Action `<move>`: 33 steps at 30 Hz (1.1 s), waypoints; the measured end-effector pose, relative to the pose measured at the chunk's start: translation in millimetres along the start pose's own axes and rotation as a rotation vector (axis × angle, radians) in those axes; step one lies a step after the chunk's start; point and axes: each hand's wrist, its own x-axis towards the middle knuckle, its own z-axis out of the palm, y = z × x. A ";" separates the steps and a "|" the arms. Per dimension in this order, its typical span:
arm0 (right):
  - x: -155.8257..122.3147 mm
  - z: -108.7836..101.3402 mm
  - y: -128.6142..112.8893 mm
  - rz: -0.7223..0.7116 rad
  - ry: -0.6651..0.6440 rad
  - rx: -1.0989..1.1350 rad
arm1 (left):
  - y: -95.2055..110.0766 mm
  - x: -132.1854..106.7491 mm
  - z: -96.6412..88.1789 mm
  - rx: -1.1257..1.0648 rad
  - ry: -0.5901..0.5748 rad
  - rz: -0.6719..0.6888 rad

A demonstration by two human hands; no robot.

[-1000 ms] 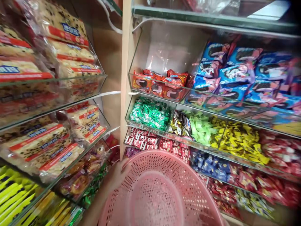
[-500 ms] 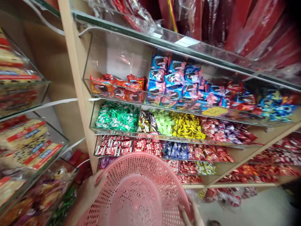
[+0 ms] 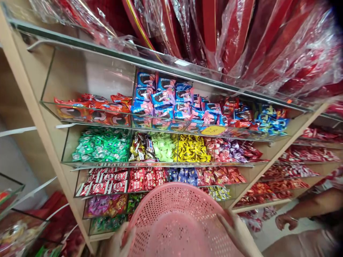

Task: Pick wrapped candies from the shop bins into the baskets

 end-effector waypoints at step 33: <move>17.9 141.3 -255.5 -1.066 -0.578 -0.024 | 3.8 14.6 -113.9 0.461 0.314 -0.284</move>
